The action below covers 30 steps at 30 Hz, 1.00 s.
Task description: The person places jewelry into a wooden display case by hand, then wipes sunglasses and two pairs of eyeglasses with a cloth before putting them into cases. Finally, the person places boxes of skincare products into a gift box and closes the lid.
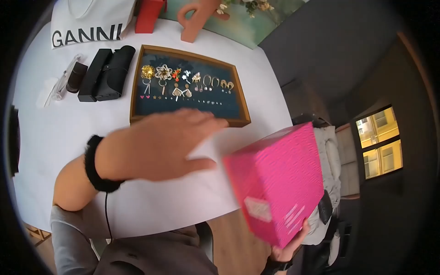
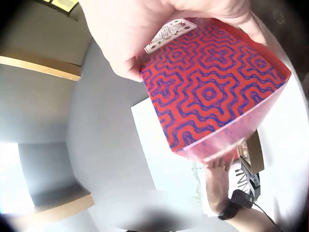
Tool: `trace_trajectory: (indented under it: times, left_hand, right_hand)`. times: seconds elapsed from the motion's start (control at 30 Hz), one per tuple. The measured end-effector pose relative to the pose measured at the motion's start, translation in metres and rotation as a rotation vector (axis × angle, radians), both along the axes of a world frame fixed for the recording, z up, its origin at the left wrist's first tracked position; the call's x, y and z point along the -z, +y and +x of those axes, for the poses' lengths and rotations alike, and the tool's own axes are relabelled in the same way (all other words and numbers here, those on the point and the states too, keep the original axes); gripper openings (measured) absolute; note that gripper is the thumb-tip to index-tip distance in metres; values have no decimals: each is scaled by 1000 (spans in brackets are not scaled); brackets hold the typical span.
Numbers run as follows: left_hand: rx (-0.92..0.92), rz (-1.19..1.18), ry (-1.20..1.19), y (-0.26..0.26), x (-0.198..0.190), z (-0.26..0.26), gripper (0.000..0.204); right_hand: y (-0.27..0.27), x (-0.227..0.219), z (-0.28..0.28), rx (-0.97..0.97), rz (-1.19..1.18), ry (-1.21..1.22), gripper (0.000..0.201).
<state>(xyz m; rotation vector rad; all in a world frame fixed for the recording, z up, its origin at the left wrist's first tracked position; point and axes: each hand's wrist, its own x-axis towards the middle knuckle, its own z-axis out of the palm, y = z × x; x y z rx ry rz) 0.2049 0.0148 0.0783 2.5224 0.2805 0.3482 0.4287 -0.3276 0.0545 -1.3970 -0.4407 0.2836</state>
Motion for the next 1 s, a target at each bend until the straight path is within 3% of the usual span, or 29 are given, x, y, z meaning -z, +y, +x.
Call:
trace_trajectory:
  times: [0.07,0.13,0.23,0.27,0.3,0.4,0.53,0.6,0.67,0.7,0.77,0.8,0.87,0.93,1.0]
  left_hand:
    - [-283,258,-85,18,23,-13,58]
    - [-578,485,148,30,30,-16,51]
    - [-737,450,234,42,40,-17,33]
    - [-760,453,241,49,48,-15,33]
    - [-708,392,218,58,58,-11,19]
    - [-684,350,162,62,66,-12,7]
    - [-586,261,182,53,42,-16,10]
    - [-598,198,255,56,42,-15,16]
    - [-594,186,326,58,39,-14,31]
    - [-602,182,308,57,40,-14,32]
    - [-595,170,292,57,36,-15,36]
    - [-592,154,338,57,34,-13,37]
    - [-598,196,358,55,34,-10,38]
    - [-599,235,412,50,35,-4,40]
    - [-645,325,462,46,41,-3,42]
  right_hand:
    - [43,-18,31,-84,161,229,68]
    - [93,-31,52,-262,164,297,77]
    - [156,-21,128,-312,187,366,85]
    - [180,-17,146,-176,202,464,88]
    - [202,-10,163,-37,216,562,91]
    - [247,22,211,-222,178,499,94]
    - [285,38,189,-244,124,612,93]
    - [283,44,204,-251,25,563,92]
    - [270,46,238,-322,-365,708,88]
    - [261,47,240,-306,-351,718,88]
    - [252,26,206,-109,-557,-95,71]
    - [251,31,214,-89,-548,-87,71]
    - [257,40,224,0,-512,-809,53]
    - [265,46,212,9,-500,-917,47]
    - [276,48,191,-93,-668,-1228,50]
